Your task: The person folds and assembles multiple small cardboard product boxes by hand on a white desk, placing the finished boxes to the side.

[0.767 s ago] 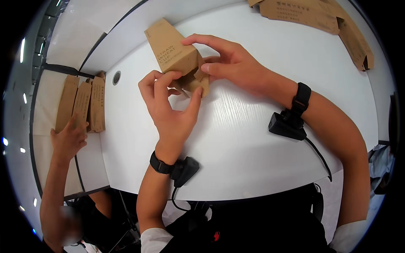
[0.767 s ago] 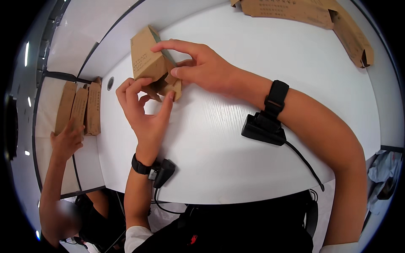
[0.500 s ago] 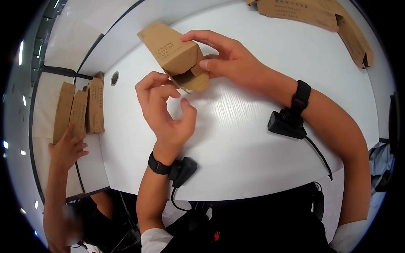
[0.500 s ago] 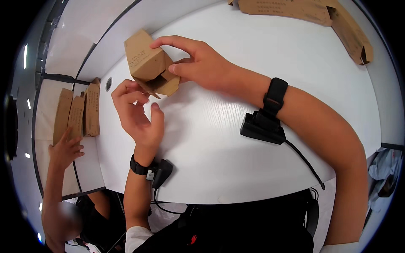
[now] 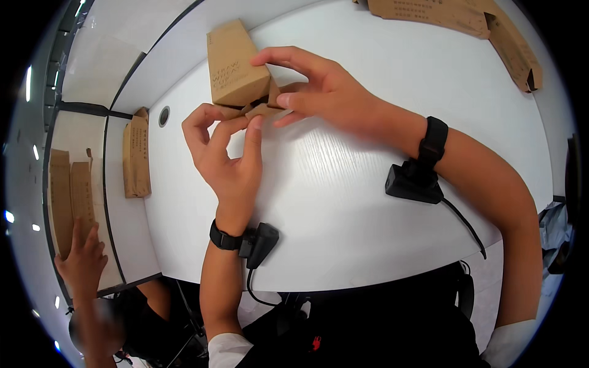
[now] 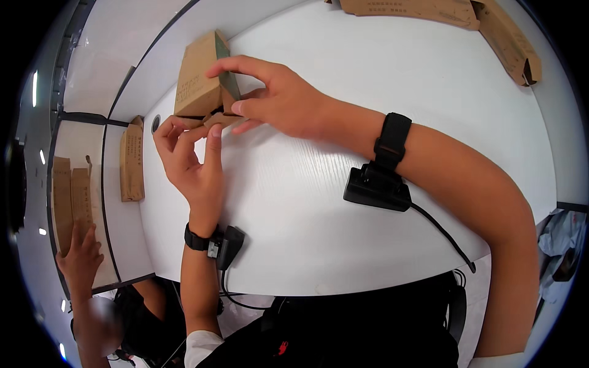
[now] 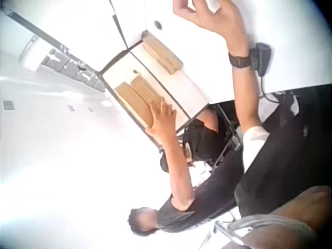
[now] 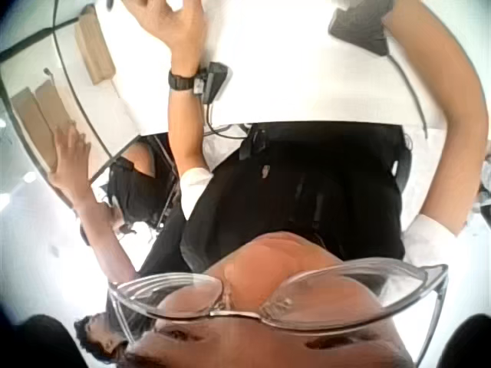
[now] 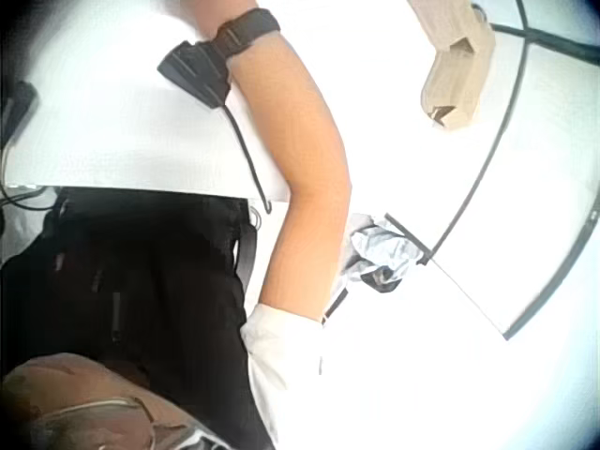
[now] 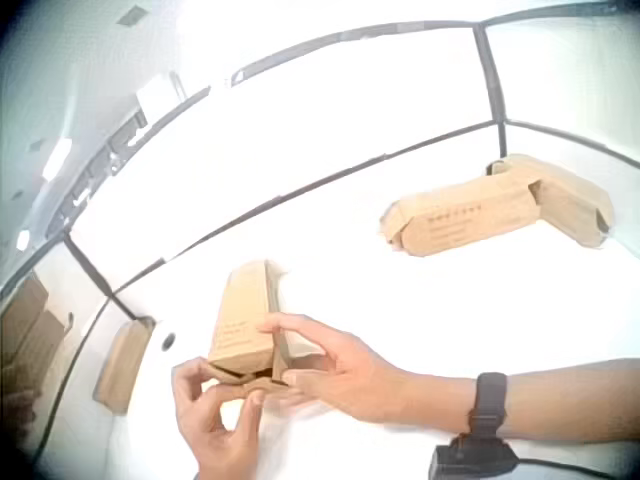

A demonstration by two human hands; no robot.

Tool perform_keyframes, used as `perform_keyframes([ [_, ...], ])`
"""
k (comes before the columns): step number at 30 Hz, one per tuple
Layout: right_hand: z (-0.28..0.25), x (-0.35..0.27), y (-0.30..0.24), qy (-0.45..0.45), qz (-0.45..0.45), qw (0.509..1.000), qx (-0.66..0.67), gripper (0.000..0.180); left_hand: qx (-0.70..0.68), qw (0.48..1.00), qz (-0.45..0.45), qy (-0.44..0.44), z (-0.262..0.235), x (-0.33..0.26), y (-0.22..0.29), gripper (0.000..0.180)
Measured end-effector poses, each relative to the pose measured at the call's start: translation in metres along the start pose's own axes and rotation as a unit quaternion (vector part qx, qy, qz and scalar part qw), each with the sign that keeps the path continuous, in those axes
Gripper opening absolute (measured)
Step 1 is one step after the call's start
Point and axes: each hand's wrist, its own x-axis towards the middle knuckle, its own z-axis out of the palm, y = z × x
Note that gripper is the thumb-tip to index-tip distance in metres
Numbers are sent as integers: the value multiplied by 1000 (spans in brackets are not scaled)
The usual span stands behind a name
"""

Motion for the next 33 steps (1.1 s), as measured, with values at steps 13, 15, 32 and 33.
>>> perform_keyframes([
  [13, 18, 1, 21, 21, -60, 998, -19, 51, -15, 993, -105, 45, 1, -3, 7, 14],
  [15, 19, 1, 20, 23, -56, 998, -21, 51, 0, 994, -101, 42, 1, -3, 6, 13],
  [32, 19, -2, 17, 18, -83, 996, -21, 52, 109, 983, 83, 125, 2, 4, 12, 22],
  [33, 20, -2, 17, 17, -83, 996, -21, 52, 109, 983, 83, 125, 3, 3, 11, 22],
])
